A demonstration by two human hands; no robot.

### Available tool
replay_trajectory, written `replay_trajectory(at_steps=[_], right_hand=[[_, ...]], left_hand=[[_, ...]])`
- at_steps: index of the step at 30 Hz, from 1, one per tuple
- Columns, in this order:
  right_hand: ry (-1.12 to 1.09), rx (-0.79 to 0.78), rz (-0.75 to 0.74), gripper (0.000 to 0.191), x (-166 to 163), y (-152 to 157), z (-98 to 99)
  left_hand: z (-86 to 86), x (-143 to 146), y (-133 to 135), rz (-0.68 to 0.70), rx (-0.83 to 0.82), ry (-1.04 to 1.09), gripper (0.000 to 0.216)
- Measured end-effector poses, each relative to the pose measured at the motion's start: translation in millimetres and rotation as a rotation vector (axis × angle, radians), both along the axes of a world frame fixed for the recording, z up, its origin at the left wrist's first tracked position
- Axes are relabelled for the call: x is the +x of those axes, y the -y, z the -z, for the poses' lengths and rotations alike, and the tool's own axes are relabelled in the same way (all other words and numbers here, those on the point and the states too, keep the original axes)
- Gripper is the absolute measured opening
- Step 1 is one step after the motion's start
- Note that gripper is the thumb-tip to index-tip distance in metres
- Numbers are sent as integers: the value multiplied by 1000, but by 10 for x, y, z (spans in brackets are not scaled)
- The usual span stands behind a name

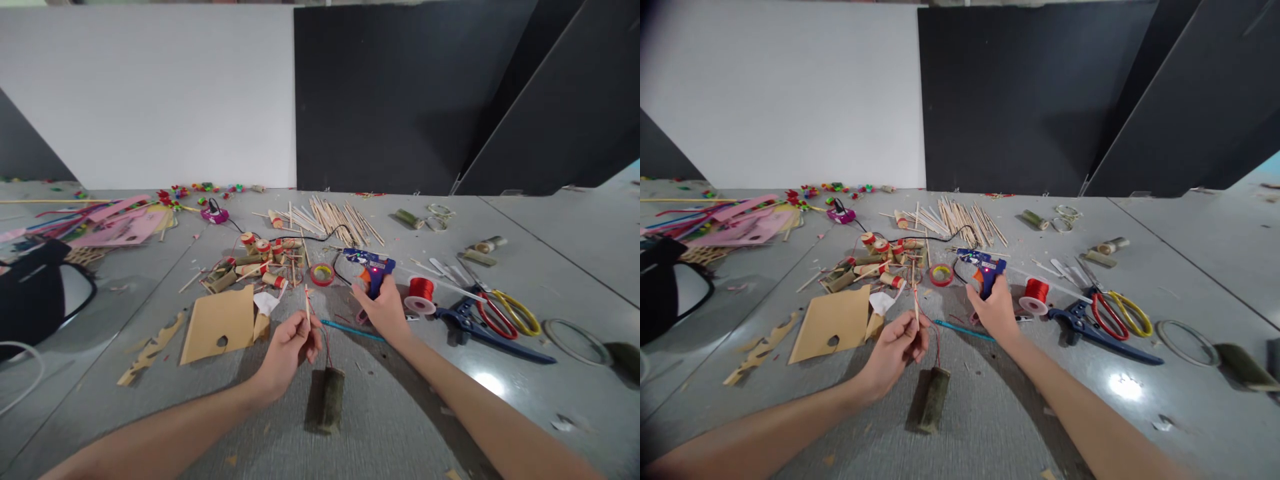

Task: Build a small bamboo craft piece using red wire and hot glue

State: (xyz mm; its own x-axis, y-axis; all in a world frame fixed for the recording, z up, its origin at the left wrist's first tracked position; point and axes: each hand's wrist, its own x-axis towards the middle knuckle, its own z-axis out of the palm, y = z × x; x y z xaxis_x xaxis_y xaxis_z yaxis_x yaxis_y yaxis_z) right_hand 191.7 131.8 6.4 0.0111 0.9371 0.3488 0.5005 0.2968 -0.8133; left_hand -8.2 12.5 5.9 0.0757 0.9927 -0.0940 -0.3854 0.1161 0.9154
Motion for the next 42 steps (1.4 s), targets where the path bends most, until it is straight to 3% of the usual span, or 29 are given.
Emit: replay_trajectory(at_steps=[7, 12, 21, 29, 42], right_hand=[[36, -33, -29, 29, 52, -78, 48], [131, 132, -57, 25, 33, -79, 55], [167, 214, 38, 26, 56, -112, 141], [240, 183, 10, 21, 61, -135, 166], [388, 157, 17, 29, 62, -178, 245]], left_hand=[[-4, 6, 2, -2, 3, -4, 30], [-7, 4, -3, 3, -1, -29, 30], [-5, 8, 4, 7, 21, -49, 28], [-17, 6, -3, 11, 16, -80, 32], [-45, 12, -13, 27, 31, -195, 35]])
